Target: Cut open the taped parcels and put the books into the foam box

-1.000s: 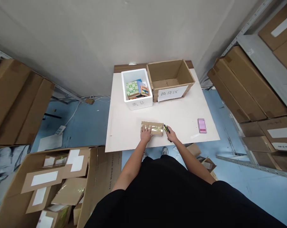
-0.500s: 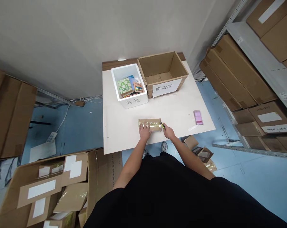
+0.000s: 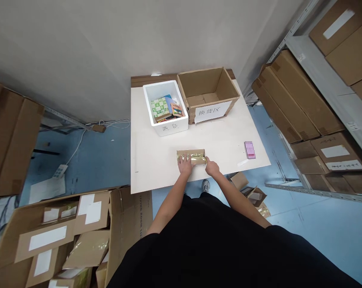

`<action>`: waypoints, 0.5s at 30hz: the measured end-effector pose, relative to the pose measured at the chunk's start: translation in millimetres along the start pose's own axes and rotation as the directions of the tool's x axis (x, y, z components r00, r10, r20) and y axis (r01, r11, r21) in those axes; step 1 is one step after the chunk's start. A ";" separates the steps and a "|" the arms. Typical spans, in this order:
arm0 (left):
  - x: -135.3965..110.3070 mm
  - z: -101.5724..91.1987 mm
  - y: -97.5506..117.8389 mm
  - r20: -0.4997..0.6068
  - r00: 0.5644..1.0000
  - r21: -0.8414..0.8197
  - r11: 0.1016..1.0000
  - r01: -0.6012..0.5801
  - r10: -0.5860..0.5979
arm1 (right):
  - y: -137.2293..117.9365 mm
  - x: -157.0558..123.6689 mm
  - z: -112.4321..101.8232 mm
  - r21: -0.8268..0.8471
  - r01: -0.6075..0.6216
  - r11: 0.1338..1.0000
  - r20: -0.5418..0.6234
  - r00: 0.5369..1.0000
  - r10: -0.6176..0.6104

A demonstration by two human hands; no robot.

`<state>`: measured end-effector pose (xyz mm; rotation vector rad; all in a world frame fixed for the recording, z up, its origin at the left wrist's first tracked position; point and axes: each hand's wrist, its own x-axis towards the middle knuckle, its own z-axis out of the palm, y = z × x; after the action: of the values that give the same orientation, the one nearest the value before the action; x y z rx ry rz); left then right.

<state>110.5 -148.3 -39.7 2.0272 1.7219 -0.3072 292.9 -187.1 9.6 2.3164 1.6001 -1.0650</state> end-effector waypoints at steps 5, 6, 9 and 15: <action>1.2 4.1 0.7 -0.014 1.000 -0.009 1.000 0.002 -0.002 | -1.6 -6.2 -0.3 -0.092 -0.013 0.996 0.023 1.000 0.015; 1.2 4.9 1.2 -0.019 1.000 -0.005 1.000 0.003 -0.003 | -2.1 -7.1 -2.5 -0.086 -0.007 0.996 0.029 1.000 0.010; 0.9 5.6 2.7 -0.037 0.999 0.009 1.000 0.008 -0.008 | -3.4 -10.6 -7.6 -0.061 -0.004 0.998 0.040 0.999 0.006; -1.2 -4.2 1.2 -0.047 0.999 -0.005 1.000 0.005 -0.005 | 16.6 -23.6 -4.0 0.072 -0.025 0.997 0.062 0.998 0.020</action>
<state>110.9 -147.4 -35.3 2.0423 1.7545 -0.2592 304.7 -210.5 22.5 2.3170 1.5346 -1.1963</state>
